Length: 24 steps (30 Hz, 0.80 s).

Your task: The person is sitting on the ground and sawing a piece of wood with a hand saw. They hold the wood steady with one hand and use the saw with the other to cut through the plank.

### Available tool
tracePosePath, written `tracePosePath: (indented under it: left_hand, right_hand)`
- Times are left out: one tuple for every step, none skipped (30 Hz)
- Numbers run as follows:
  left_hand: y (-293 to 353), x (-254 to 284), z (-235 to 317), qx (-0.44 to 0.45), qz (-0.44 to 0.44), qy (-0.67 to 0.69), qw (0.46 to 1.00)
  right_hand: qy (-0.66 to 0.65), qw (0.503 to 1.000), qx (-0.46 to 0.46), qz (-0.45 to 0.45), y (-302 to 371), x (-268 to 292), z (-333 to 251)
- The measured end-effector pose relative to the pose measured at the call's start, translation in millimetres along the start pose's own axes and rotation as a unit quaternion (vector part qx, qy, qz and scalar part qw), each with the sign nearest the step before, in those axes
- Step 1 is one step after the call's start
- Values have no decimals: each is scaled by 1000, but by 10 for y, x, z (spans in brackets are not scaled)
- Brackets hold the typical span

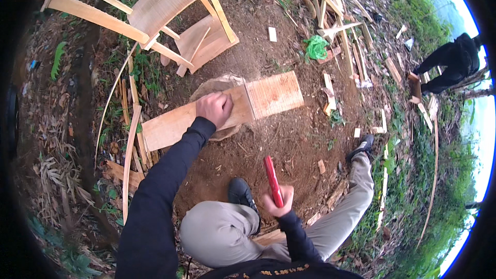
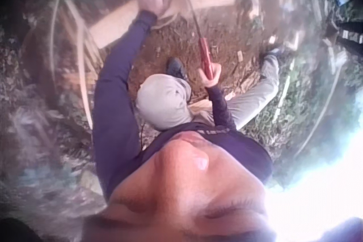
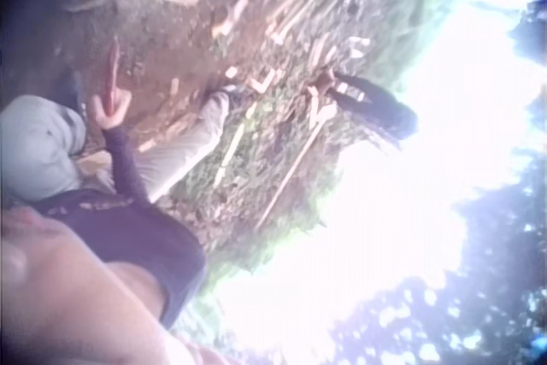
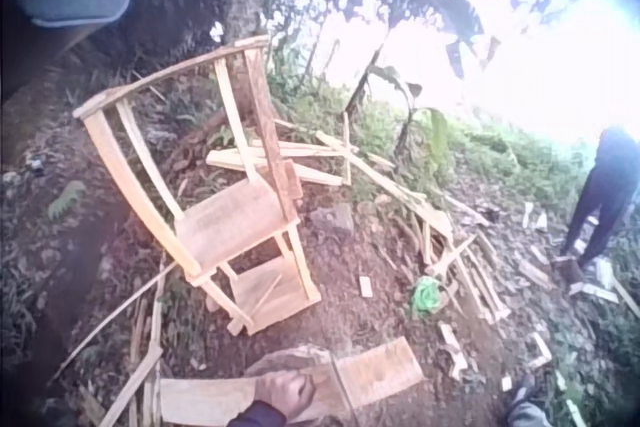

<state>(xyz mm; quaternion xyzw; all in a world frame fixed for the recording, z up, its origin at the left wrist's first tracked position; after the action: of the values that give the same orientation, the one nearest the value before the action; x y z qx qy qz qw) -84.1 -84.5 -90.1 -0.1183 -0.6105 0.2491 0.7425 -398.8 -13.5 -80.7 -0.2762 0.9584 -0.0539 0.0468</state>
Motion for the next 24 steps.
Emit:
tracePosePath:
  left_hand:
    - [67, -30, 29, -4, -7, 7, 1000]
    - [68, -59, -62, 22, -32, 8, 999]
    - [20, -58, 40, 19, 10, 10, 1000]
    - [-6, -64, 64, 15, 4, 10, 1000]
    - [14, -51, 72, 11, -8, 10, 1000]
    - [70, -50, 78, 11, -18, 11, 1000]
    - [84, -32, 34, 11, -22, 6, 1000]
    - [41, -16, -12, 8, -20, 2, 1000]
    - [8, 0, -14, 16, -21, 1, 1000]
    - [-25, 19, -22, 23, -22, 0, 999]
    - [41, 12, 37, 28, -37, 9, 999]
    - [19, 4, 40, 24, -19, -1, 1000]
    - [11, -20, 60, 21, -19, 0, 1000]
    - [-21, -62, 96, 17, -17, 4, 1000]
    - [10, -68, 89, 14, -22, 6, 1000]
    - [10, -31, 67, 11, -12, 0, 1000]
    - [33, 10, 2, 9, -10, -1, 1000]
    - [20, 7, 3, 5, -4, 3, 1000]
    - [-6, 2, -8, 0, 1, 7, 1000]
    - [62, -20, 53, -4, -9, 16, 1000]
    - [83, -47, 67, 6, -14, 12, 1000]
    - [80, -80, 63, 15, -20, 9, 1000]
    - [-7, -100, 86, 25, -14, 1, 1000]
    - [-2, -35, 74, 27, -17, -1, 999]
  right_hand:
    - [24, 999, -13, 20, -24, -57, -51]
    - [45, 999, -14, 27, -203, -102, -20]
    - [55, 998, -20, 11, -456, -131, 232]
    - [53, 997, -52, 13, -781, -196, 173]
    - [49, 995, -88, 16, -930, -265, 81]
    - [31, 998, -58, 15, -797, -204, 112]
    - [-14, 993, -93, 68, -424, -193, 109]
    - [30, 998, -41, 27, -84, -55, 109]
    - [16, 1000, -16, 15, 88, -15, -89]
    - [33, 999, 1, 13, -2, -11, -7]
    - [55, 998, 4, 21, -64, -68, -43]
    - [62, 998, -10, 14, -317, -150, 50]
    - [66, 998, -15, -1, -737, -257, 65]
    - [52, 998, -44, 6, -875, -229, 83]
    - [33, 996, -80, 15, -895, -255, 110]
    - [67, 997, 10, 35, -680, -199, 62]
    - [45, 997, -60, 17, -321, -125, 67]
    - [11, 1000, 4, -1, -79, -29, -29]
    - [61, 998, 0, -3, 2, 20, 41]
    - [113, 993, -14, -1, 23, -35, -134]
    - [134, 991, 17, 10, -219, -168, -113]
    - [80, 997, -3, 10, -603, -300, -5]
    - [55, 998, -19, -3, -951, -351, -13]
    - [57, 998, -22, 8, -931, -349, -20]
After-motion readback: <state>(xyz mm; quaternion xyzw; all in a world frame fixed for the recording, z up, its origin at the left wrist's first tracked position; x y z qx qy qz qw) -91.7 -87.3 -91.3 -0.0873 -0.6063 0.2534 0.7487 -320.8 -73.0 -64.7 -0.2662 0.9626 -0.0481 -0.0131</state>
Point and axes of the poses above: each hand's wrist, its own y-axis away from the middle knuckle, its own x-axis out of the back of the hand, z = x × y, the point moved 3 cm from there along -y, towards the middle knuckle, and after that the axes turned 7 degrees about -y, right-handed, at the moved point
